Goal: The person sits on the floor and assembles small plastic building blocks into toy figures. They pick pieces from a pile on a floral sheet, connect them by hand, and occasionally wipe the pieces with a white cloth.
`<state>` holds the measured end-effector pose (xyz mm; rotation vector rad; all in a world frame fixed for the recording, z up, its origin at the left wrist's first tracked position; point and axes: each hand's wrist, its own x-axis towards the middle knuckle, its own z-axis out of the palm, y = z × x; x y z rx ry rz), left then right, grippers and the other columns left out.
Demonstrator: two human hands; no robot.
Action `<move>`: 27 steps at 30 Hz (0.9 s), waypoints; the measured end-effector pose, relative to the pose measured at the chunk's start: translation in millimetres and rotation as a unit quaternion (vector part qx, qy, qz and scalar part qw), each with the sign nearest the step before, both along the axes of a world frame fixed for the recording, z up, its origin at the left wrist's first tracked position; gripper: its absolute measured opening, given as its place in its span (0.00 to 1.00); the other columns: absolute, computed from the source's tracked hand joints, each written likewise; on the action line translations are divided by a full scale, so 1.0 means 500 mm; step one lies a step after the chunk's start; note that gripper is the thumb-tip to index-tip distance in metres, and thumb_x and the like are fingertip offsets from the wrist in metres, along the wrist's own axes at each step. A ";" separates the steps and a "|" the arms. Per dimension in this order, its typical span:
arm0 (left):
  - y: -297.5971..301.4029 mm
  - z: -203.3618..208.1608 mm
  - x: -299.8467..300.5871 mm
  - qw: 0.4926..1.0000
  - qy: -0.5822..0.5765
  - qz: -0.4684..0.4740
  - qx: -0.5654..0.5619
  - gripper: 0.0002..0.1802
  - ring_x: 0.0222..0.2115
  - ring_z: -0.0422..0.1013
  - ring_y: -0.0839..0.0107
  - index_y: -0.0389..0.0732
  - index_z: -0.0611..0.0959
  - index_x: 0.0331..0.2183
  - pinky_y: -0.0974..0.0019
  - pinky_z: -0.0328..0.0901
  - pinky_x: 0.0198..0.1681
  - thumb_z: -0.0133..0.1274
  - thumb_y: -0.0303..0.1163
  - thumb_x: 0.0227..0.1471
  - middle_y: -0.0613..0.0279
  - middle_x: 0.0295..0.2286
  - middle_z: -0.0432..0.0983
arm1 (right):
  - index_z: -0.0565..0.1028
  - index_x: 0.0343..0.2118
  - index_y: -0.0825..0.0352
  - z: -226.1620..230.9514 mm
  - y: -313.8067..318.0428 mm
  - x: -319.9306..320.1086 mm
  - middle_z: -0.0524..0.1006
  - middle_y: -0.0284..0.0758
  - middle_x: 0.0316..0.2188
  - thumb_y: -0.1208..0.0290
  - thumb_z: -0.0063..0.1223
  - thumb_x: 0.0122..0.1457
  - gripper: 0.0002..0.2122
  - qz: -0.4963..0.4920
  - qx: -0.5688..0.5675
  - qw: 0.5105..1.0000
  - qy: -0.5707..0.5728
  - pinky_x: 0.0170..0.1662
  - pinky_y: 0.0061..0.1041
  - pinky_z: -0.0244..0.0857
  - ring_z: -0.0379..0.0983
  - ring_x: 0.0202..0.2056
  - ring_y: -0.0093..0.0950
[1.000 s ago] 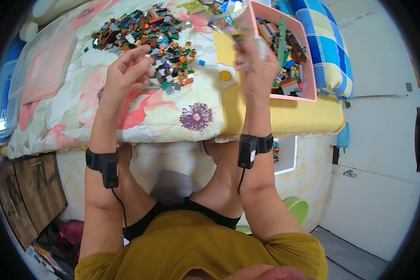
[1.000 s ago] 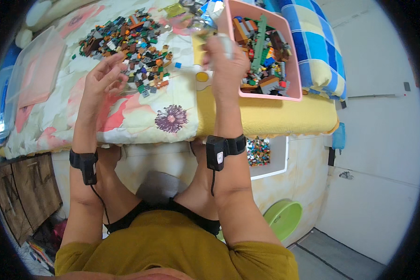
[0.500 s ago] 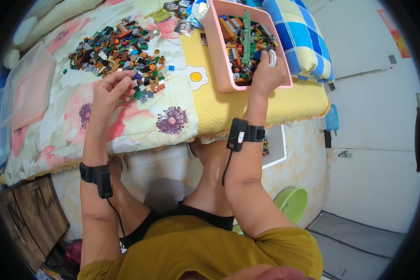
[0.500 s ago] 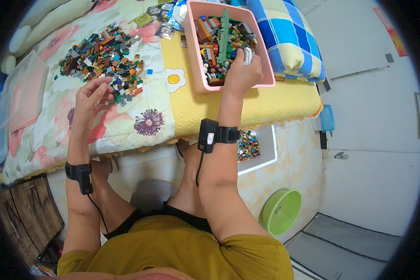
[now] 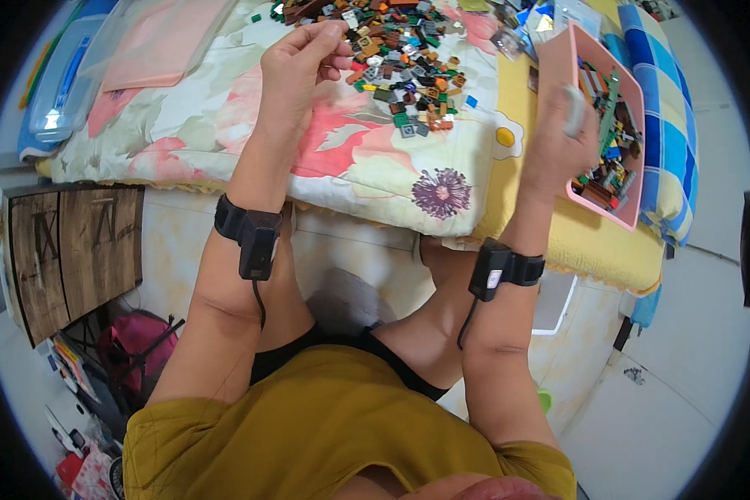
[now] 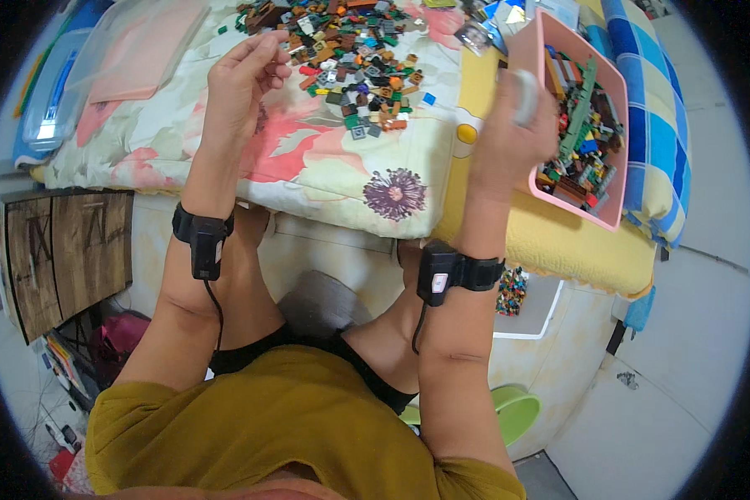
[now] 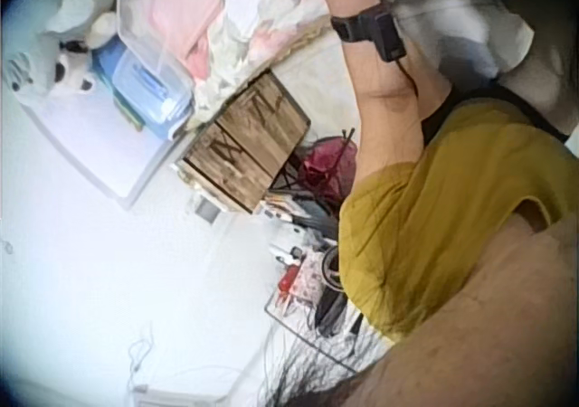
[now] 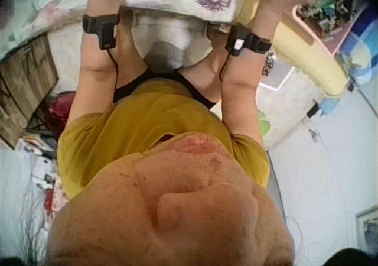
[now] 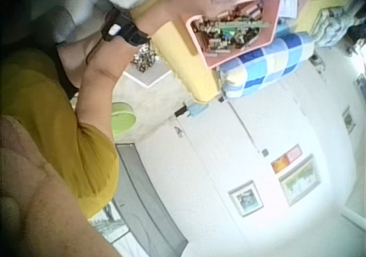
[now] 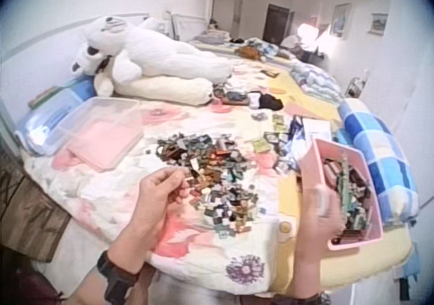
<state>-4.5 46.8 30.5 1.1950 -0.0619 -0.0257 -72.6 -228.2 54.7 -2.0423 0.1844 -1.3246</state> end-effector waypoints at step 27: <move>-0.103 -0.016 0.044 0.985 0.164 -0.047 0.013 0.13 0.26 0.72 0.80 0.33 0.82 0.42 0.78 0.67 0.28 0.54 0.29 0.57 0.64 0.27 0.78 | 0.79 0.31 0.69 -0.088 0.129 0.158 0.74 0.27 0.20 0.67 0.62 0.54 0.09 0.198 0.296 0.887 0.294 0.21 0.16 0.56 0.66 0.19 0.16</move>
